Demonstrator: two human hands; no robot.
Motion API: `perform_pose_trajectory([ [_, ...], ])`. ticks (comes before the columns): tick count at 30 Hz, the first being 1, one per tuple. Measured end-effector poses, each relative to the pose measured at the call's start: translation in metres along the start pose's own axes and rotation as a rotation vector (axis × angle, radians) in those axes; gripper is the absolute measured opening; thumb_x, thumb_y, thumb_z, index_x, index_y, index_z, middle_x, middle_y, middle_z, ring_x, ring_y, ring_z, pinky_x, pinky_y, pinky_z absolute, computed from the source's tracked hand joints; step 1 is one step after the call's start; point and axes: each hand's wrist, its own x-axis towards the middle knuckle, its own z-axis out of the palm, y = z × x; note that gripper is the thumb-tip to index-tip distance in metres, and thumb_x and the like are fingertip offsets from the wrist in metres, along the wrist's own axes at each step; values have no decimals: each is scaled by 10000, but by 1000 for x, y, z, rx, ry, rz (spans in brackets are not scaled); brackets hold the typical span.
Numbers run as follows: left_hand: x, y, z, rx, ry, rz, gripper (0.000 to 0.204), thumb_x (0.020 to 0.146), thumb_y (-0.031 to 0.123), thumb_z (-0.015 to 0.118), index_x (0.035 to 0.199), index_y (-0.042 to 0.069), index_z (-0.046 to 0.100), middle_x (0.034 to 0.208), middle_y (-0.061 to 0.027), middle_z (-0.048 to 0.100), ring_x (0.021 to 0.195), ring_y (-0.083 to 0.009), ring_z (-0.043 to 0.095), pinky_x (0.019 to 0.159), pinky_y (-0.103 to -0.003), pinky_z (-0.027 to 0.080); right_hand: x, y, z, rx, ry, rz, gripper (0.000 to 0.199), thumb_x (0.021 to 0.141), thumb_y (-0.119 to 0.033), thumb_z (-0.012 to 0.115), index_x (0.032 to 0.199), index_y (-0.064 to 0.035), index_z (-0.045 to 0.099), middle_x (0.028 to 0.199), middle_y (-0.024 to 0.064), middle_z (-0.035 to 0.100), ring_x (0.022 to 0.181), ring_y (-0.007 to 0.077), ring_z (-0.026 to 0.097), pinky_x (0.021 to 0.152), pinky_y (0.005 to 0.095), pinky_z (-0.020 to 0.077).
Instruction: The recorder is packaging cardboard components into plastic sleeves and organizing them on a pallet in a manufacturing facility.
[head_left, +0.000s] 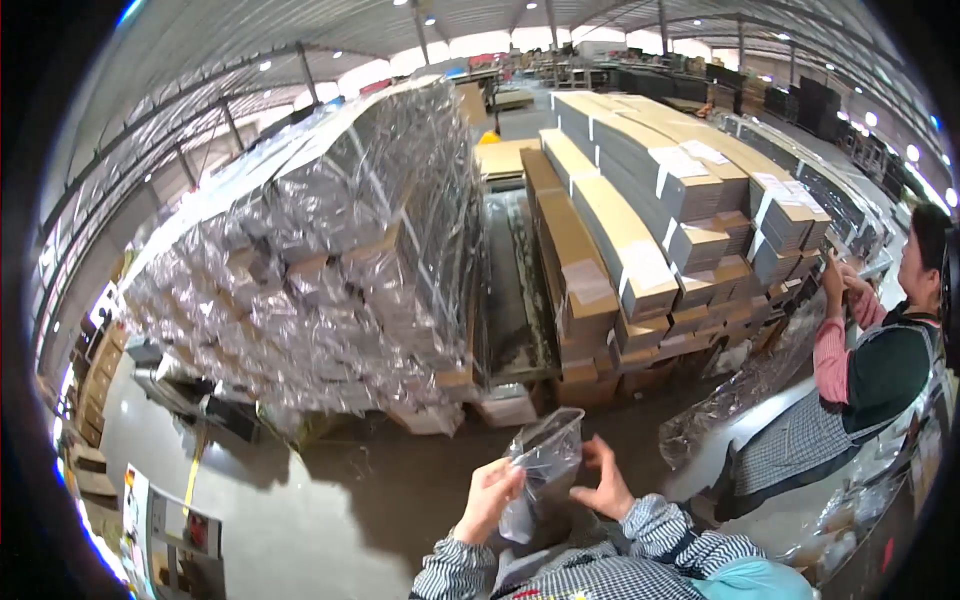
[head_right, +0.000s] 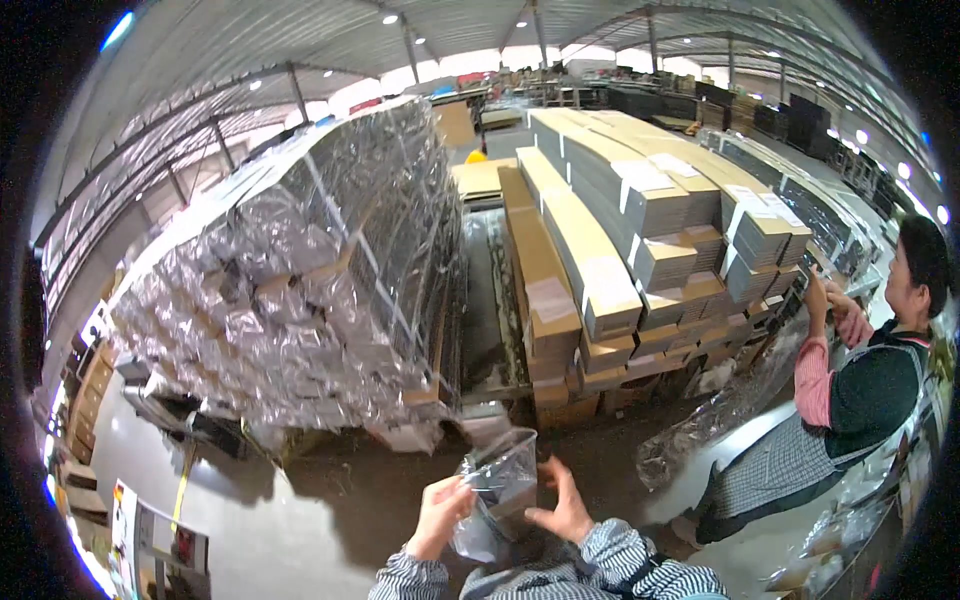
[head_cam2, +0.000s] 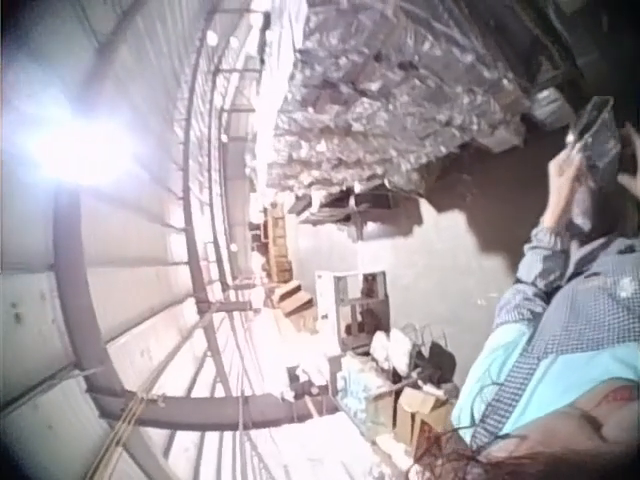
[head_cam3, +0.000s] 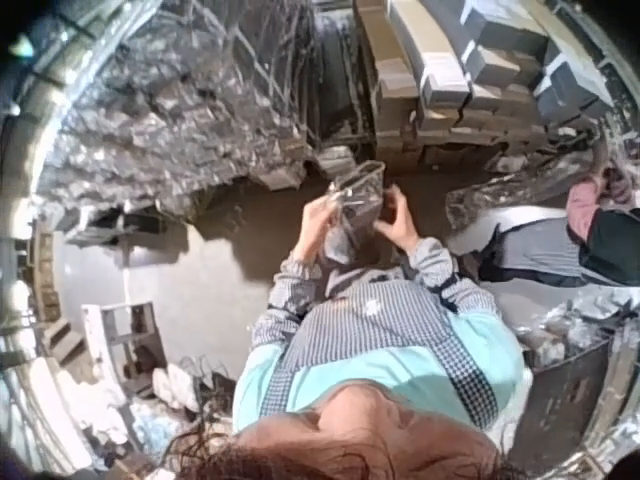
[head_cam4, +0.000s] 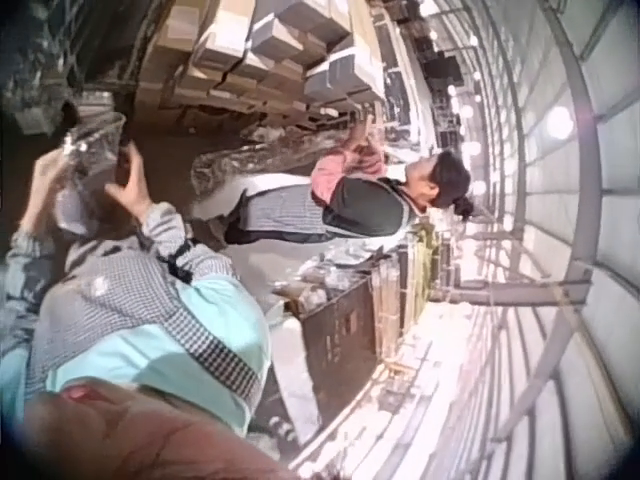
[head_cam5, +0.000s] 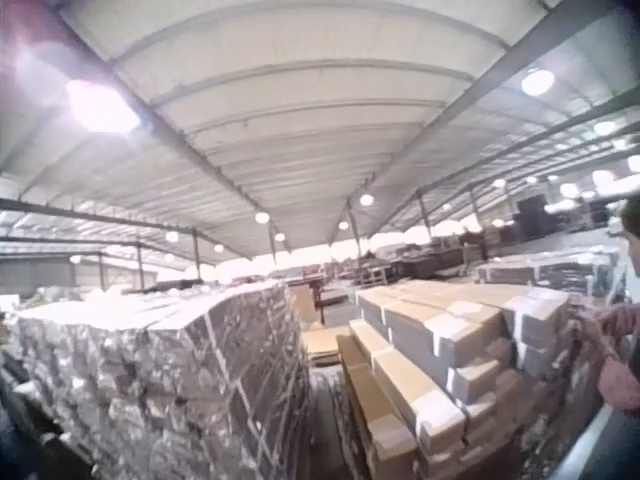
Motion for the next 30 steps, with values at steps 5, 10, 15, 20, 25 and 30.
perform_pose_trajectory([
  [5, -17, 133, 32, -529, -344, 465, 261, 945, 288, 627, 902, 44, 545, 674, -68, 543, 460, -121, 421, 401, -249, 329, -10, 99, 32, -88, -510, 18, 1105, 686, -252, 886, 1518, -19, 197, 1504, 213, 327, 1415, 351, 308, 1172, 438, 257],
  [10, 22, 193, 41, -287, 52, 674, 460, 963, 132, 562, 1393, 50, 420, 913, -139, 640, 407, -73, 380, 389, -217, 304, 62, 80, 67, 503, -245, 365, 1091, 704, -176, 880, 1538, -66, 185, 1516, 127, 341, 1405, 260, 336, 1141, 412, 325],
  [15, 50, 134, -38, 57, 474, 582, 272, 901, 10, 574, 1172, 13, 551, 768, -138, 650, 472, -62, 447, 422, -201, 343, 294, 19, 91, 496, 367, 141, 994, 790, -49, 793, 1560, -58, 166, 1494, 171, 374, 1341, 263, 411, 1110, 392, 364],
  [20, 65, 112, -79, 200, 581, 369, 255, 939, 8, 587, 1193, -11, 594, 904, -103, 687, 557, -42, 461, 498, -181, 371, 496, 131, 84, -173, 561, 335, 841, 866, -236, 720, 1528, -32, 244, 1467, 259, 363, 1356, 367, 369, 1112, 439, 372],
  [25, 71, 90, -112, 103, 766, 391, 275, 928, 42, 635, 1195, -15, 598, 854, -72, 667, 564, -44, 453, 503, -184, 356, 389, 258, 140, -942, 372, 422, 750, 891, -172, 661, 1513, -48, 260, 1444, 276, 369, 1342, 392, 379, 1095, 500, 356],
  [30, 65, 82, -132, 146, 946, 299, 279, 921, 75, 662, 1174, -32, 616, 798, -26, 621, 567, -46, 430, 508, -195, 340, 423, 249, 196, -1001, -122, 846, 797, 984, -394, 551, 1576, -176, 64, 1624, 138, 121, 1471, 336, 190, 1182, 566, 180],
])
